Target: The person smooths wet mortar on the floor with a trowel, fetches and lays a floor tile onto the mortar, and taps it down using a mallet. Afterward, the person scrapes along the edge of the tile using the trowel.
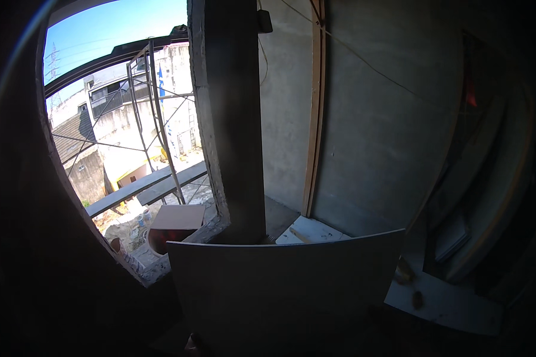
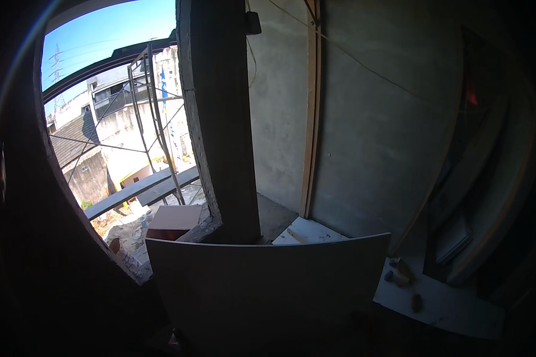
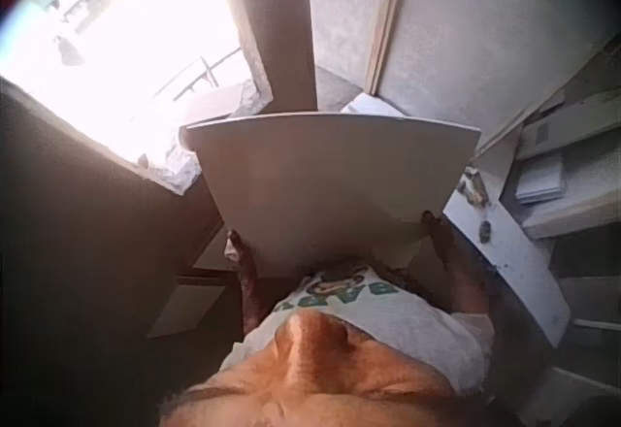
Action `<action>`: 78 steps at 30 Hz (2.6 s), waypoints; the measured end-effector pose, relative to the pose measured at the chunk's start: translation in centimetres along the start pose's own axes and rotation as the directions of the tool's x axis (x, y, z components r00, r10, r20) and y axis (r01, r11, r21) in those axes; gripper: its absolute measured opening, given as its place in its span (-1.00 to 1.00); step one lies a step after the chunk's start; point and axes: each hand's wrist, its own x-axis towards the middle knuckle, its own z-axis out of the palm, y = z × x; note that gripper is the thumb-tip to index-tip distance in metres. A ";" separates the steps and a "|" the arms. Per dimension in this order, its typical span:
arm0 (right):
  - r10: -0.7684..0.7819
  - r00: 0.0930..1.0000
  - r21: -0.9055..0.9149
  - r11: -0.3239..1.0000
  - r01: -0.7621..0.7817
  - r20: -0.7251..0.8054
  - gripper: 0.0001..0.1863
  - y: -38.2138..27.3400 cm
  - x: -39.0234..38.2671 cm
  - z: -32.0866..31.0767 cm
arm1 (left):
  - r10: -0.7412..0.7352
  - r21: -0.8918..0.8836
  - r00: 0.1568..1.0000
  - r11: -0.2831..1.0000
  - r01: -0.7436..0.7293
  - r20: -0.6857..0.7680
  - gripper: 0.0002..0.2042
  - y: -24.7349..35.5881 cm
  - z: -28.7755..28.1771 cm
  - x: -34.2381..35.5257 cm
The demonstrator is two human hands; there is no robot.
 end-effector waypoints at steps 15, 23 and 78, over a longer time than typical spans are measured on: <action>-0.484 0.852 0.072 0.860 0.505 -0.199 -0.45 9.0 -12.8 -0.7 | 0.131 0.134 0.963 0.977 -0.165 0.234 -0.30 1.4 -3.5 -0.6; -0.455 0.888 -0.523 0.774 0.357 -0.066 -0.37 9.9 -18.5 -2.4 | 0.165 0.149 0.842 0.949 -0.277 0.514 -0.27 3.2 0.4 -0.4; 0.514 0.756 0.527 0.807 -0.266 -0.406 -0.58 23.8 -22.9 -21.7 | 0.129 0.380 0.672 0.740 -0.555 0.729 -0.37 -0.4 21.1 -20.9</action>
